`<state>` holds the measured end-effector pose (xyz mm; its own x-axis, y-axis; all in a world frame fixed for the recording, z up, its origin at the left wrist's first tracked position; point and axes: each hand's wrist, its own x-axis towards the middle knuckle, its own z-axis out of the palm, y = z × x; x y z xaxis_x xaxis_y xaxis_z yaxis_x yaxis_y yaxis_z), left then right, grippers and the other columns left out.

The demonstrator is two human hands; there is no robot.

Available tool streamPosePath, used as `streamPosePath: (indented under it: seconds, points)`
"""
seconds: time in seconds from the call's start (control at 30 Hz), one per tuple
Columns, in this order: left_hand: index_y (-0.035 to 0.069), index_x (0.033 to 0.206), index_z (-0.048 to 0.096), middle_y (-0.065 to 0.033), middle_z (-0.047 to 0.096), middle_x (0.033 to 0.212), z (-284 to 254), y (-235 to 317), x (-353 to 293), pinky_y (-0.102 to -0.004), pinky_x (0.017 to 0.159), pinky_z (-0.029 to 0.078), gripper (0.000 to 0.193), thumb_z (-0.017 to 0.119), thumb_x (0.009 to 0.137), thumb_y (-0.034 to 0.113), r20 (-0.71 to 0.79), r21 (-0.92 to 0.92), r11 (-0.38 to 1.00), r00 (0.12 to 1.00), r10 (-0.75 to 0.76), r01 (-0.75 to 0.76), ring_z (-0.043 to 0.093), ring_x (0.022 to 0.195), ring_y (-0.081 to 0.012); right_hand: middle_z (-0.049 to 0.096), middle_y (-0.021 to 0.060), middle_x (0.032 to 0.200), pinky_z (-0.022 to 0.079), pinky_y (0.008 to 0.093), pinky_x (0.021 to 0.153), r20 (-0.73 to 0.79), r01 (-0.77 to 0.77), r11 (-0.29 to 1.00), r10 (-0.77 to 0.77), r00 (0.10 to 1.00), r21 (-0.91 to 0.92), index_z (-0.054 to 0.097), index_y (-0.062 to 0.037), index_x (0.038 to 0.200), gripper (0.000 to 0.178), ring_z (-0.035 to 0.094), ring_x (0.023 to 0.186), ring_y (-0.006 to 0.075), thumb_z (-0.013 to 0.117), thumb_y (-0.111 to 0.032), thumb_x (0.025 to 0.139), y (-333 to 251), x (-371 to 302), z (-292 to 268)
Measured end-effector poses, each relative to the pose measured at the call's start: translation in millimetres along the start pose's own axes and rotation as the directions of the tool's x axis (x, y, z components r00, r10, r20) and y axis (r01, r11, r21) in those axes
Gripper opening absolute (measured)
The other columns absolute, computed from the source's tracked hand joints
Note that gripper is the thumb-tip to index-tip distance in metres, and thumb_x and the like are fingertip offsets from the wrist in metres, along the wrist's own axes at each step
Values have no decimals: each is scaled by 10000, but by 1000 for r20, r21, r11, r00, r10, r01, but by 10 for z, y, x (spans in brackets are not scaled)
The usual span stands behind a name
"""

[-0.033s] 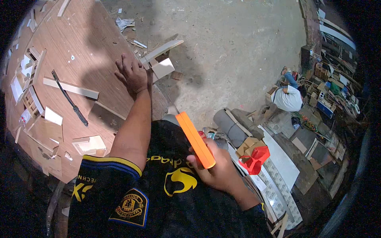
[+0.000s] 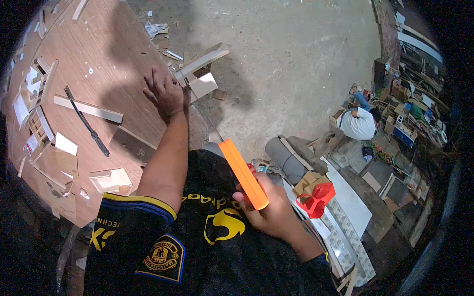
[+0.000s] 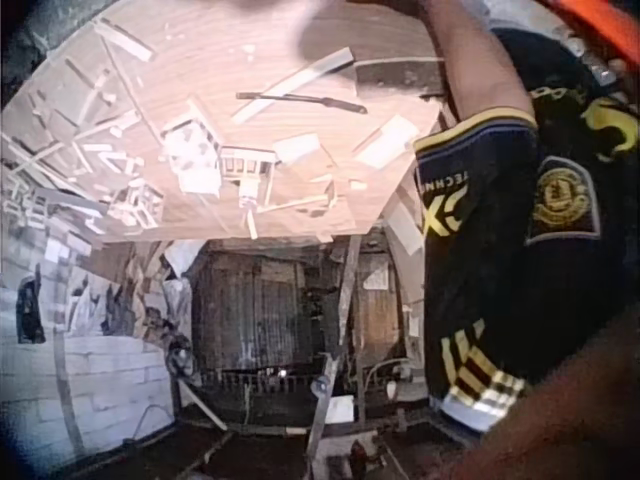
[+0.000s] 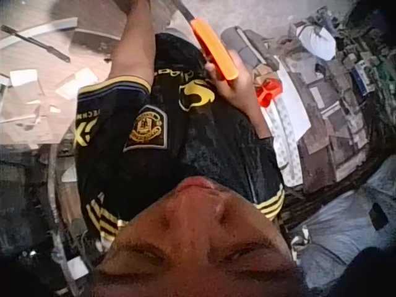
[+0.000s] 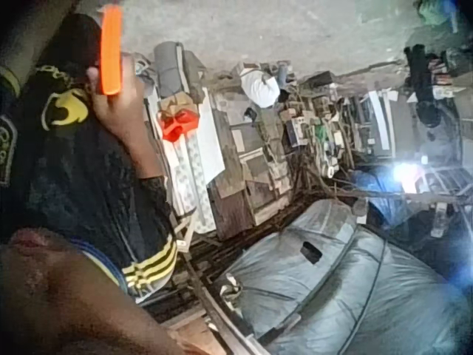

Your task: The person is sawing a small piece of wood on a workbench.

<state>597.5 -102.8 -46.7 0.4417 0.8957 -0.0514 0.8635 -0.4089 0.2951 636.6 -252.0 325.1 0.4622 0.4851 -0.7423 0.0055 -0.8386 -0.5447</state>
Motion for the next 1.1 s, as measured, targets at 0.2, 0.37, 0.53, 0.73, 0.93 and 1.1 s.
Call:
streamPosePath:
  seconds: [0.2,0.37,0.53,0.73,0.93,1.1]
  points:
    - [120,1029,631,-73,355,1491,43,-37,-56,-599,1120,181,205,560,864,218,-21,-48,998,999,29,-30,251,1422,-340,546,112,878,460,332,708,30,59,990,-56,998,-129,563,6,979,159,584,794,239,624,-118,900,-186,47,-62]
    - [122,961,627,-78,333,1497,-5,-30,-54,-647,1092,198,134,619,853,201,-27,-99,995,999,21,-24,220,1423,-378,580,154,837,492,386,618,7,140,972,-142,990,-191,529,8,1078,308,629,734,353,666,-198,894,-235,113,-75]
    - [113,953,638,-83,332,1495,54,-16,-16,-632,1097,206,145,596,864,220,-81,-22,999,996,29,-31,225,1418,-378,575,172,777,481,402,603,-39,116,965,-129,991,-237,520,-19,1003,223,627,719,374,655,-160,893,-44,375,60]
    - [115,949,653,-90,357,1480,-87,31,-34,-625,1089,224,236,518,893,301,-51,-79,996,998,30,-34,247,1411,-371,588,192,741,474,421,599,-49,71,995,-74,996,-65,472,-40,993,220,618,730,416,646,-121,884,89,419,189]
    - [141,981,661,-82,367,1475,-18,6,-48,-620,1088,239,193,540,877,249,-31,-26,1000,999,13,-14,255,1417,-355,596,199,786,474,398,607,19,51,995,-50,999,-89,492,-44,1023,218,612,754,421,629,-168,908,109,373,172]
    - [134,930,663,-77,413,1446,45,21,-52,-624,1079,254,135,566,860,197,-115,2,999,993,36,-36,317,1388,-363,603,160,783,475,344,655,-45,50,999,-50,998,1,538,-19,1026,230,621,721,270,629,-202,921,209,361,161]
